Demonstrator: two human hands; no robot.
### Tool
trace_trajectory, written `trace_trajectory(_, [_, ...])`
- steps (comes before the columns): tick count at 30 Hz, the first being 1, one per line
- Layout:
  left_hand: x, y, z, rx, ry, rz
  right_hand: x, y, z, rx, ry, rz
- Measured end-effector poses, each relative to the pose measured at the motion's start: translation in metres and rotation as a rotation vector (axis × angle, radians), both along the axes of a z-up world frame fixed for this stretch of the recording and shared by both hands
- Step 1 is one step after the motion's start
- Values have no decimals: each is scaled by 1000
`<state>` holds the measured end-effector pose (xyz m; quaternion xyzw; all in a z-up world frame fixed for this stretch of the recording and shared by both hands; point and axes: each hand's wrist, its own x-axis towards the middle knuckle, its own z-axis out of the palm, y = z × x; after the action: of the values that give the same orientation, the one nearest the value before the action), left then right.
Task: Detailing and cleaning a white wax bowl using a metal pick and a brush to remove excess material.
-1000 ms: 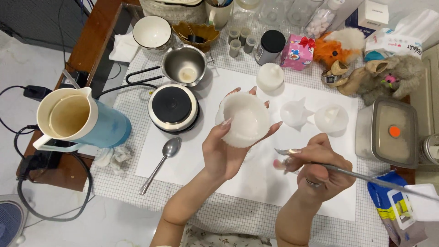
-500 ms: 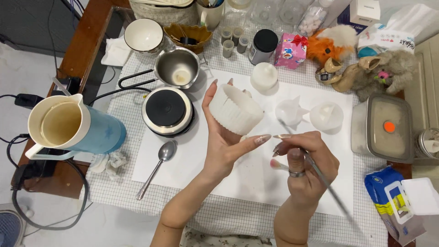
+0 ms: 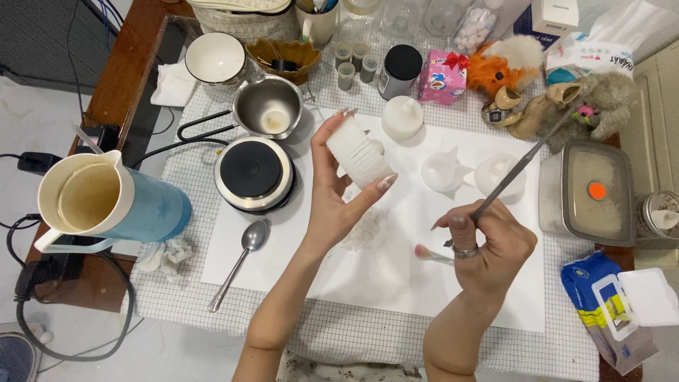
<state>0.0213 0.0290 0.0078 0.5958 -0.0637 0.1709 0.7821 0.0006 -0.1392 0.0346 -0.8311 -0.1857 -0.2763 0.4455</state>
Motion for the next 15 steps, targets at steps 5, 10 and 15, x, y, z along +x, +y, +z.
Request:
trace_trajectory(5, [5, 10, -8, 404, -48, 175, -5, 12, 2, 20, -130, 101])
trace_trajectory(10, [2, 17, -3, 470, -46, 203, -8, 4, -18, -666, 108, 112])
trace_trajectory(15, [1, 18, -2, 446, -54, 192, -12, 20, 6, -344, -82, 203])
